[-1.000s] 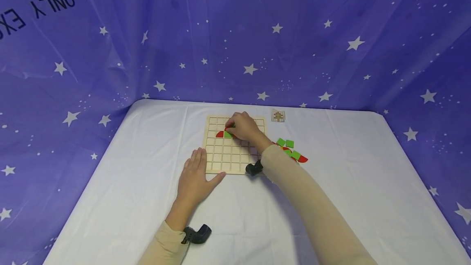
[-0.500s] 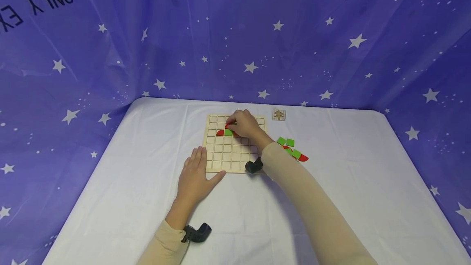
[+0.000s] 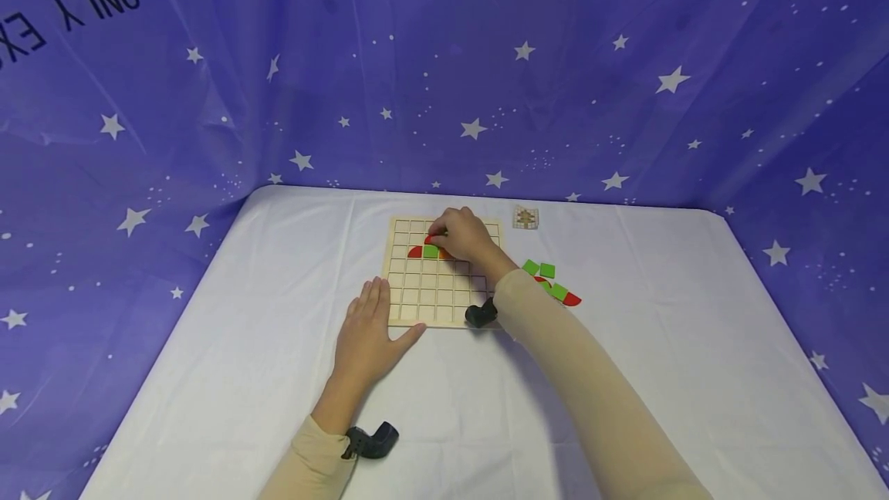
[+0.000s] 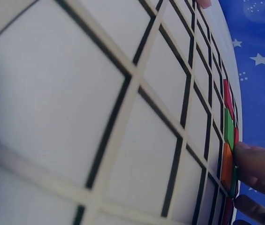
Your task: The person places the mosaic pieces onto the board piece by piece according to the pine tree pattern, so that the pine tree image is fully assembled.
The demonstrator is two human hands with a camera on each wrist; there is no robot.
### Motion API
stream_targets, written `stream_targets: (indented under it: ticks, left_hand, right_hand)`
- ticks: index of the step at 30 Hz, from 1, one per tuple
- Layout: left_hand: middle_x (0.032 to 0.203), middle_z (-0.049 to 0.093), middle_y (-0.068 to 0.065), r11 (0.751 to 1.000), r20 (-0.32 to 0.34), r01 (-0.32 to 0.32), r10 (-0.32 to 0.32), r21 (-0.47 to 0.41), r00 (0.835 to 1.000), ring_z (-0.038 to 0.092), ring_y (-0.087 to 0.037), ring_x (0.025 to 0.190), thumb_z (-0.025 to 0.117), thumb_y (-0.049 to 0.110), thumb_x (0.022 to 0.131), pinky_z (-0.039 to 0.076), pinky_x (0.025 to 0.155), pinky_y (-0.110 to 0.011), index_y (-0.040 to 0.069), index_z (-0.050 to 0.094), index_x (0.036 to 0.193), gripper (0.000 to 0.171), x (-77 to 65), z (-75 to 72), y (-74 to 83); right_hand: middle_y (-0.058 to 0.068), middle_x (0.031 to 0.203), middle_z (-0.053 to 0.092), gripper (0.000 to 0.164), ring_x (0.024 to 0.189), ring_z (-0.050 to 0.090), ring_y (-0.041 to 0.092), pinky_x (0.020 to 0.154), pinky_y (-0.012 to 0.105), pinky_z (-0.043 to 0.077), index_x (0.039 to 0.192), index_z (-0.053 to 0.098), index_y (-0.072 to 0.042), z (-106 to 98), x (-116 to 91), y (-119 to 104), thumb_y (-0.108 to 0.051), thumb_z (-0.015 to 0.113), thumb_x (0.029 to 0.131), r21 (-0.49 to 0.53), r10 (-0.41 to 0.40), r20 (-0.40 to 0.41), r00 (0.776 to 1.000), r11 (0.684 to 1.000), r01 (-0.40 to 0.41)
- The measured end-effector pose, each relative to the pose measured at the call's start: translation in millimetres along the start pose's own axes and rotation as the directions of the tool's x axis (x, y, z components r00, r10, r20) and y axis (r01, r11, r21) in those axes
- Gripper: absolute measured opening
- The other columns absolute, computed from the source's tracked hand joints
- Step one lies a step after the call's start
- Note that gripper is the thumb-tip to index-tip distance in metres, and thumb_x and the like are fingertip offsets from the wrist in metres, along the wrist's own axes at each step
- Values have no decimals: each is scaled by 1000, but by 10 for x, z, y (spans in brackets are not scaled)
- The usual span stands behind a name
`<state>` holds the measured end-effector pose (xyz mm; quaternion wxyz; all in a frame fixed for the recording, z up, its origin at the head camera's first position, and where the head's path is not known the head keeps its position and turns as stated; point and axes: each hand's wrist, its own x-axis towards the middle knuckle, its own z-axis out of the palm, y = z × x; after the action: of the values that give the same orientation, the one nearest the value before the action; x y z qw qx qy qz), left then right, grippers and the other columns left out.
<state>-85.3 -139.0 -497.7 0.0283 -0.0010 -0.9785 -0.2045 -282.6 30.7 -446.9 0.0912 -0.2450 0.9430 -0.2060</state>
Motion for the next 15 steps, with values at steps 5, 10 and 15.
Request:
stream_targets:
  ticks: [5,10,15]
  left_hand:
    - [165,20,-18,1000,-4,-1,1,1,1000,17,-33,154,51,74,88,18,125,-50,0,19,157,106,0,-2,-4]
    - [164,21,-18,1000,-10,-7,7,-4,1000,17,-33,154,52,73,88,19,125,-50,-1,19,157,106,-1,-2,-7]
    - [165,21,-18,1000,-8,-6,6,-3,1000,17,-32,154,51,73,88,20,125,-49,-1,19,157,106,0,5,-8]
  right_hand:
    - [-5,110,66,19,103,53,20,92,40,47,104,78,-26,8,-1,5,-37,67,94,-3,-20,-1,1000,1000,20]
    - [-5,107,67,20,97,54,20,86,40,48,101,78,-26,32,18,3,-40,68,93,-58,-45,-30,999,997,44]
    - [-4,103,68,18,93,56,20,82,39,49,101,78,-25,39,41,6,-39,71,91,-72,-54,-48,997,996,50]
